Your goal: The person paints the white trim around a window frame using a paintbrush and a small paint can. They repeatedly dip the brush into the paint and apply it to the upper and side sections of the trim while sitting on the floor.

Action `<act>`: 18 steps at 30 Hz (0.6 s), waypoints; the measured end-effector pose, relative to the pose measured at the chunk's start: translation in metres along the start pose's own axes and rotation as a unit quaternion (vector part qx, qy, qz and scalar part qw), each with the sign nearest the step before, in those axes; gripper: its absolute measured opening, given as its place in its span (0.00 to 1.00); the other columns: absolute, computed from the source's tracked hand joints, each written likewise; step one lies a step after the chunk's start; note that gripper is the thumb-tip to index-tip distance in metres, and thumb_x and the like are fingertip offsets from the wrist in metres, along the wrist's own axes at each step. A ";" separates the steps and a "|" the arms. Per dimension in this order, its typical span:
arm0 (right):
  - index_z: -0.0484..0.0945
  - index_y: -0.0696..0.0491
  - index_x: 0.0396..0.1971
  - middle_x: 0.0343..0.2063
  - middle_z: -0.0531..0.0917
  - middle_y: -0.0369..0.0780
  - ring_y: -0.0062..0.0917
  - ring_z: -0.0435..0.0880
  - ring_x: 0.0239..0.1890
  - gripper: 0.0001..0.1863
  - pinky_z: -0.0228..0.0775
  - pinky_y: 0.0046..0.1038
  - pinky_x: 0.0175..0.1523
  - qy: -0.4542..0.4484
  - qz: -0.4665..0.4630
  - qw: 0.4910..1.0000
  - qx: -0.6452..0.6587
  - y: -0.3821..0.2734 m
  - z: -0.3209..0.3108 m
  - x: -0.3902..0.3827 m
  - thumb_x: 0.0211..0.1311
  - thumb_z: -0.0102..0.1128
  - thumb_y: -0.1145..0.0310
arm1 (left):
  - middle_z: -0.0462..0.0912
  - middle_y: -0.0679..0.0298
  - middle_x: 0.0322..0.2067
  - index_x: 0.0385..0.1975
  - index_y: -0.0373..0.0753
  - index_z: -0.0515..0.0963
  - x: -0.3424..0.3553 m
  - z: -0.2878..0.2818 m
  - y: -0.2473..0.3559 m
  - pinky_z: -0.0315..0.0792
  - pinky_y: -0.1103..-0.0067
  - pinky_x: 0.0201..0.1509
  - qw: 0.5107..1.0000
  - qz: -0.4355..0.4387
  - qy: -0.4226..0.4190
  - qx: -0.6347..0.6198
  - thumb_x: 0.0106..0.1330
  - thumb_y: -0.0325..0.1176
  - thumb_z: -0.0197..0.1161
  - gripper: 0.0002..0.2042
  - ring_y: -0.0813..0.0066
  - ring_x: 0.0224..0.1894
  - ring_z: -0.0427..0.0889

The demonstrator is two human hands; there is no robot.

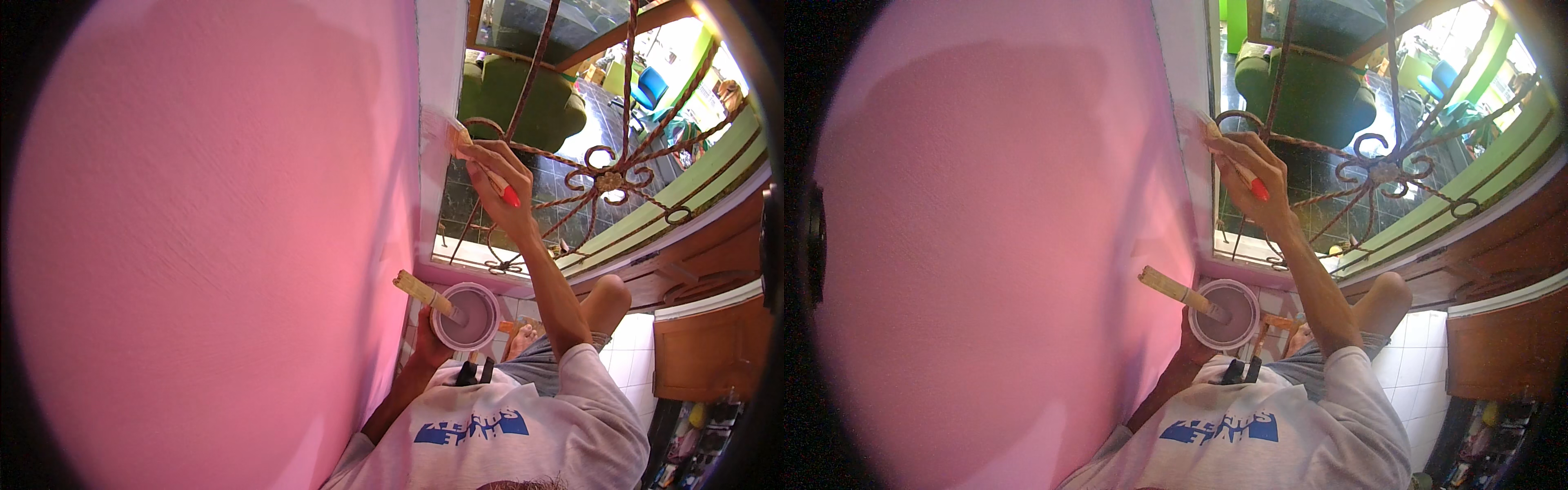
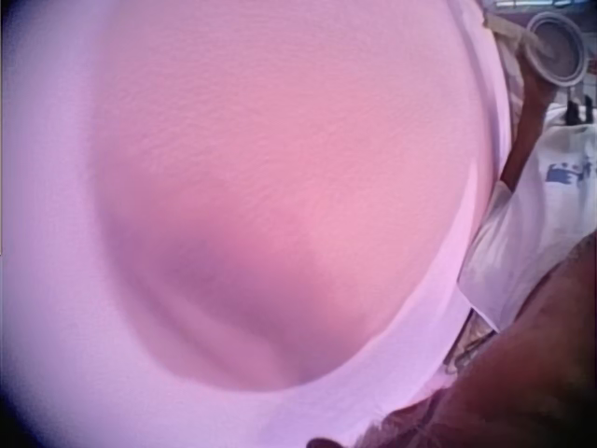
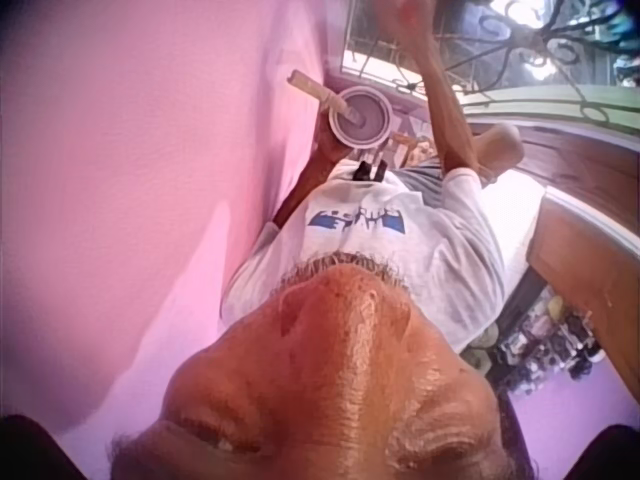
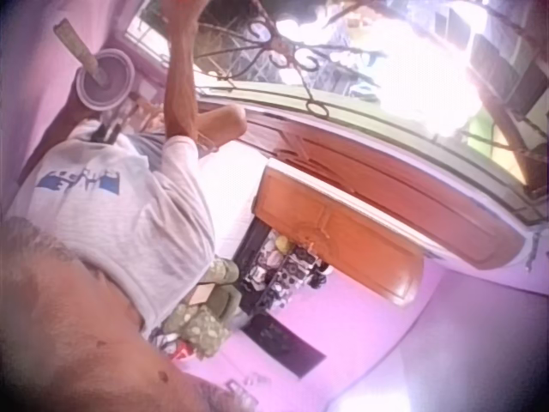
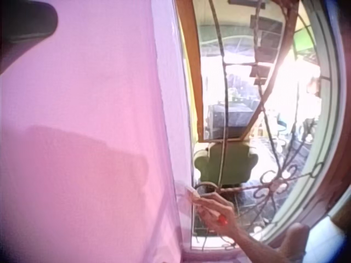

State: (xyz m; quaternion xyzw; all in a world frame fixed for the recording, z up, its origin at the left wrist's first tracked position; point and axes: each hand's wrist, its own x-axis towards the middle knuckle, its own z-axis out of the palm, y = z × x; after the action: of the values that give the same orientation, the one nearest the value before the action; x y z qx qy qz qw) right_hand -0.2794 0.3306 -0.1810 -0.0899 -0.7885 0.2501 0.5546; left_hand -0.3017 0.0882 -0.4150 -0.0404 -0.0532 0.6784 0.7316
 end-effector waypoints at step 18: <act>0.83 0.57 0.51 0.44 0.85 0.45 0.31 0.86 0.44 0.19 0.78 0.29 0.49 -0.023 0.002 1.000 0.013 0.000 0.001 0.001 0.60 0.60 0.84 | 0.73 0.53 0.65 0.70 0.39 0.65 -0.002 -0.003 0.001 0.66 0.54 0.72 0.999 0.018 0.030 0.010 0.74 0.59 0.44 0.34 0.54 0.67 0.72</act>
State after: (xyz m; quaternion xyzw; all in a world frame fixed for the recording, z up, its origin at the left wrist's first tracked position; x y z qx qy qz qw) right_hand -0.2802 0.3308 -0.1808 -0.0786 -0.7976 0.2634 0.5369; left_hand -0.3018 0.0865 -0.4184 -0.0539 -0.0238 0.6905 0.7209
